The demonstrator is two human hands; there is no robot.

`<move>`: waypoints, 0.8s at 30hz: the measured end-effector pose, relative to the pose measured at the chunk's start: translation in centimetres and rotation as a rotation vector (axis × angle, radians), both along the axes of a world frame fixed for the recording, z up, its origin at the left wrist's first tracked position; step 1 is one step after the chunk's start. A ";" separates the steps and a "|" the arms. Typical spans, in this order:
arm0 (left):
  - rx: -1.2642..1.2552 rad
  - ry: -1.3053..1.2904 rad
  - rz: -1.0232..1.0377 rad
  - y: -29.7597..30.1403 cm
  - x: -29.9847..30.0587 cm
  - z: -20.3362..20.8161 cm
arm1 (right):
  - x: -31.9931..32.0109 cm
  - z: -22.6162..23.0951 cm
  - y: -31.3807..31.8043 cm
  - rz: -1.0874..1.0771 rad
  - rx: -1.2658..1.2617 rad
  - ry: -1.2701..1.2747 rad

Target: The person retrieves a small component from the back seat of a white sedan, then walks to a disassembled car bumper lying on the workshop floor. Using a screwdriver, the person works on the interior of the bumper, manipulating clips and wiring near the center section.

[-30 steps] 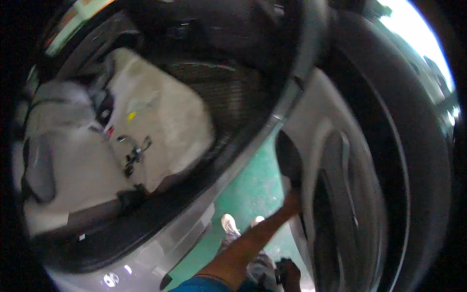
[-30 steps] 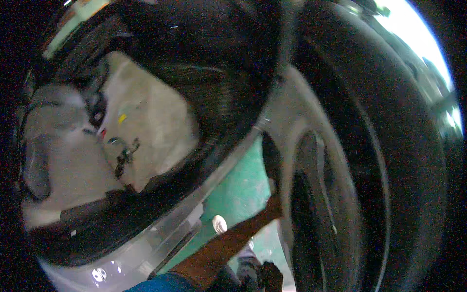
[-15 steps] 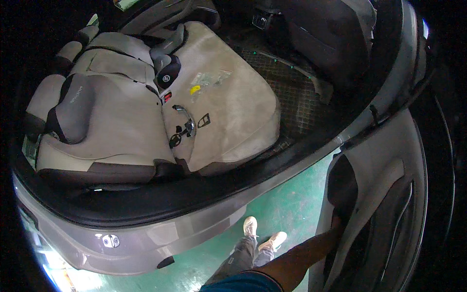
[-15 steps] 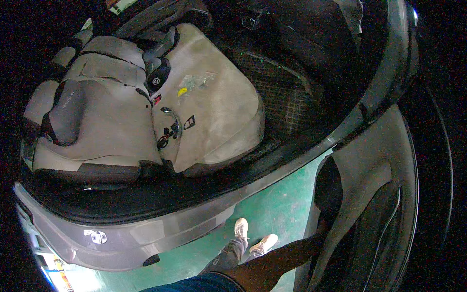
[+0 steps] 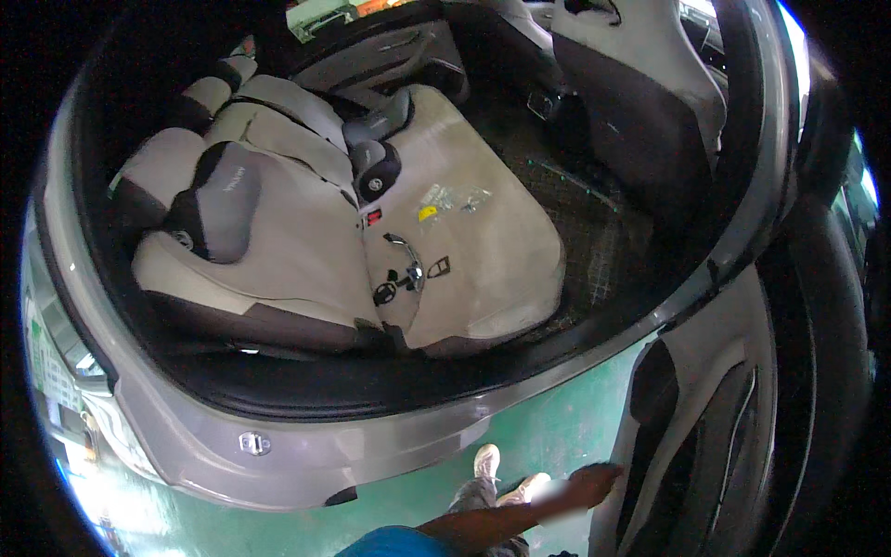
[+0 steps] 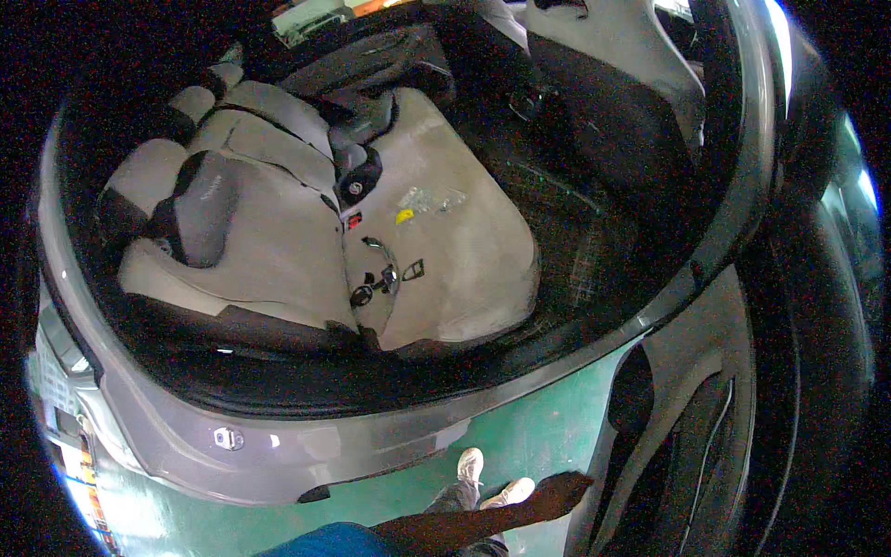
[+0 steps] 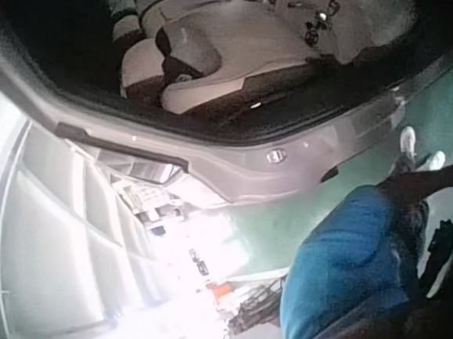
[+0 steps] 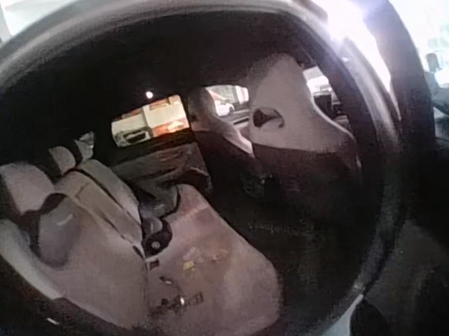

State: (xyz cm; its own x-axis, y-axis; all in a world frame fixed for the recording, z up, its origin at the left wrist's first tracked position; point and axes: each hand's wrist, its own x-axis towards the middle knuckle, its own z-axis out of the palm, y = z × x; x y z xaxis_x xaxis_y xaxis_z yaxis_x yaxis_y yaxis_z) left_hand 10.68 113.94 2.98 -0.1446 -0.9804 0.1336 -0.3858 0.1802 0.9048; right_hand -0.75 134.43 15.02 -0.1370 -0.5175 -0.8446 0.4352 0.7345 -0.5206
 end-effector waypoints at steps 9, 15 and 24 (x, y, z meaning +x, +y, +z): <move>1.049 0.541 -0.280 15.0 9.3 8.7 | 4.7 -0.3 -0.7 0.087 -0.173 0.081; 0.756 0.765 -0.256 20.4 11.8 8.1 | 9.7 1.6 3.1 0.150 -0.265 0.179; 0.700 0.361 -0.392 22.7 23.6 12.3 | 15.2 9.6 7.7 0.568 -0.595 0.511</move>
State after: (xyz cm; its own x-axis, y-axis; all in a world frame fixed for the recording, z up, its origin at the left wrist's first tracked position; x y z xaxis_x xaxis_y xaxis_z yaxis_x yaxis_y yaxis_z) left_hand 34.23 136.59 15.30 -0.5527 -0.7431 -0.3773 -0.0815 -0.4024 0.9119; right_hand 14.49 142.11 24.57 -0.0120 -0.9437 -0.3307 -0.2854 0.3202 -0.9033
